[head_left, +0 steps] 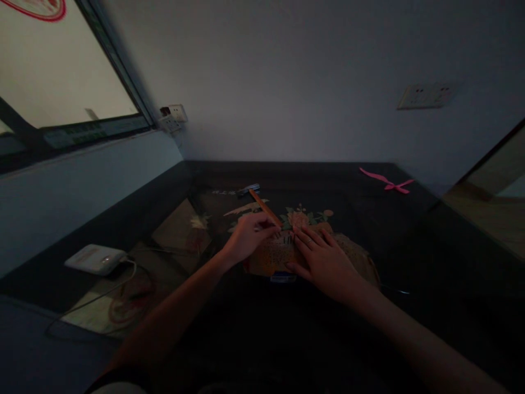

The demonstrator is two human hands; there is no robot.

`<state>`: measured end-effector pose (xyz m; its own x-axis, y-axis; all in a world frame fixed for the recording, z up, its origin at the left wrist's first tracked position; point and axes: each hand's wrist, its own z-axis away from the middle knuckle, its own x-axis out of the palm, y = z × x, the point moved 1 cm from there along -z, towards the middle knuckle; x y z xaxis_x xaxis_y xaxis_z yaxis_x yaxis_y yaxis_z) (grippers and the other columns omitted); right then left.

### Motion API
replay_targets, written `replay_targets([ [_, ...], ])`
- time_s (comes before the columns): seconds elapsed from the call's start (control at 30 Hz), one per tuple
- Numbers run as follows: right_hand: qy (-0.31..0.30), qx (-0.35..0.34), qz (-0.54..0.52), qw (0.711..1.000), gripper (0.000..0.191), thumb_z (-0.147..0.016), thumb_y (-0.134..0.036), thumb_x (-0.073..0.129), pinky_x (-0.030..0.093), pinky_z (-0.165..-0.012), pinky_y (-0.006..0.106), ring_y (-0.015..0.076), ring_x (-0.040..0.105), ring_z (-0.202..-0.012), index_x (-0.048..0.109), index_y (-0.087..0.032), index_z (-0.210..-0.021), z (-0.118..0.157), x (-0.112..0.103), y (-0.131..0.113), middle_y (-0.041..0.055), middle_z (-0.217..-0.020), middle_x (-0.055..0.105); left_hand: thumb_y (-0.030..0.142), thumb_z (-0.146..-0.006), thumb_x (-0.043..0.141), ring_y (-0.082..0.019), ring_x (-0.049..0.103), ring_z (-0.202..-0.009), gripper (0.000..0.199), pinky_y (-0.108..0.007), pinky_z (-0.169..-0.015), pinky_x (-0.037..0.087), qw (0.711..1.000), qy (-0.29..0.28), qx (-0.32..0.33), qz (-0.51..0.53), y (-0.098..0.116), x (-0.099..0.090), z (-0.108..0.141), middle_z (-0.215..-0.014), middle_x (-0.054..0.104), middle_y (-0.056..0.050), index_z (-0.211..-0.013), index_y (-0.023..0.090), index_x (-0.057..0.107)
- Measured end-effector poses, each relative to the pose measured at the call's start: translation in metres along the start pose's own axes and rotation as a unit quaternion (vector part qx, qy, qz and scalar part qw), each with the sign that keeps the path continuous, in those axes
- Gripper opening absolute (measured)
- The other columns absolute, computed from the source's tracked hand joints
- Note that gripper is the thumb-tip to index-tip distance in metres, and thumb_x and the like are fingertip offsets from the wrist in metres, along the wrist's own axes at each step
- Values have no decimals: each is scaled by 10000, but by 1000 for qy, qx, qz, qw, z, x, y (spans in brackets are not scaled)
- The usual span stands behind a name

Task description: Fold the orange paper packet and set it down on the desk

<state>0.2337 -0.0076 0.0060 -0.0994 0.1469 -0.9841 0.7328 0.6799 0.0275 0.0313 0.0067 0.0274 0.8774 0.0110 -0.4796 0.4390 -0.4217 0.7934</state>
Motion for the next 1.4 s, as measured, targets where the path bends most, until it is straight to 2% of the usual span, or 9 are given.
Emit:
replay_targets([
  [0.17, 8, -3, 3, 1000, 648, -935, -535, 451, 305, -1092, 572, 337, 404, -1355, 500, -82, -1395, 1, 3, 1, 142, -1476, 465, 411, -763, 703, -153, 669, -629, 267, -249, -615, 553, 991, 114, -35, 66, 6, -40, 5, -699, 692, -31, -742, 148, 664],
  [0.3, 17, -6, 1, 1000, 640, -939, -534, 435, 308, -1087, 576, 343, 415, -1347, 522, -77, -1378, 1, 4, 2, 157, -1466, 476, 434, -691, 737, -165, 674, -624, 298, -255, -614, 558, 973, 212, -91, 20, -20, -83, 27, -698, 711, -42, -758, 147, 690],
  [0.43, 26, -9, 1, 1000, 639, -943, -546, 406, 319, -1082, 570, 335, 420, -1347, 535, -88, -1370, 1, 5, 3, 155, -1455, 491, 432, -619, 772, -192, 685, -630, 320, -270, -596, 554, 957, 234, -167, -36, -62, -116, 64, -698, 730, -52, -760, 152, 705],
  [0.6, 36, -5, 5, 999, 655, -941, -563, 383, 331, -1072, 568, 338, 430, -1340, 554, -82, -1352, 1, 7, 4, 167, -1446, 498, 476, -548, 778, -224, 691, -642, 362, -296, -614, 551, 942, 216, -240, -92, -103, -138, 113, -683, 737, -67, -699, 155, 710],
  [0.7, 37, -6, 8, 999, 667, -938, -564, 396, 327, -1080, 548, 335, 428, -1342, 541, -71, -1363, 1, 7, 4, 173, -1436, 510, 498, -576, 737, -237, 696, -696, 379, -310, -661, 545, 927, 228, -266, -136, -116, -146, 133, -743, 750, -77, -732, 153, 721],
  [0.8, 36, -10, 13, 999, 668, -937, -559, 408, 317, -1087, 550, 339, 433, -1337, 545, -56, -1355, 1, 7, 4, 179, -1428, 518, 535, -600, 700, -254, 696, -738, 406, -334, -704, 537, 921, 220, -273, -171, -124, -148, 142, -792, 758, -80, -762, 163, 725],
  [1.07, 33, -16, 18, 999, 678, -944, -564, 382, 330, -1072, 566, 348, 433, -1334, 541, -51, -1358, 1, 6, 4, 175, -1439, 504, 505, -705, 609, -234, 668, -726, 355, -309, -683, 494, 918, 175, -248, -254, -142, -138, 136, -809, 745, -63, -809, 183, 717],
  [1.23, 32, -15, 16, 999, 687, -944, -569, 373, 323, -1073, 571, 350, 437, -1331, 542, -44, -1355, 1, 7, 5, 179, -1429, 515, 474, -709, 609, -198, 627, -676, 302, -280, -642, 476, 924, 161, -210, -277, -153, -135, 131, -774, 687, -49, -756, 189, 698],
  [1.4, 34, -10, 12, 999, 680, -941, -567, 381, 322, -1079, 555, 336, 433, -1338, 535, -57, -1363, 1, 8, 5, 173, -1437, 507, 456, -733, 586, -175, 596, -630, 293, -277, -638, 465, 924, 136, -203, -295, -154, -131, 125, -772, 662, -38, -793, 188, 689],
])
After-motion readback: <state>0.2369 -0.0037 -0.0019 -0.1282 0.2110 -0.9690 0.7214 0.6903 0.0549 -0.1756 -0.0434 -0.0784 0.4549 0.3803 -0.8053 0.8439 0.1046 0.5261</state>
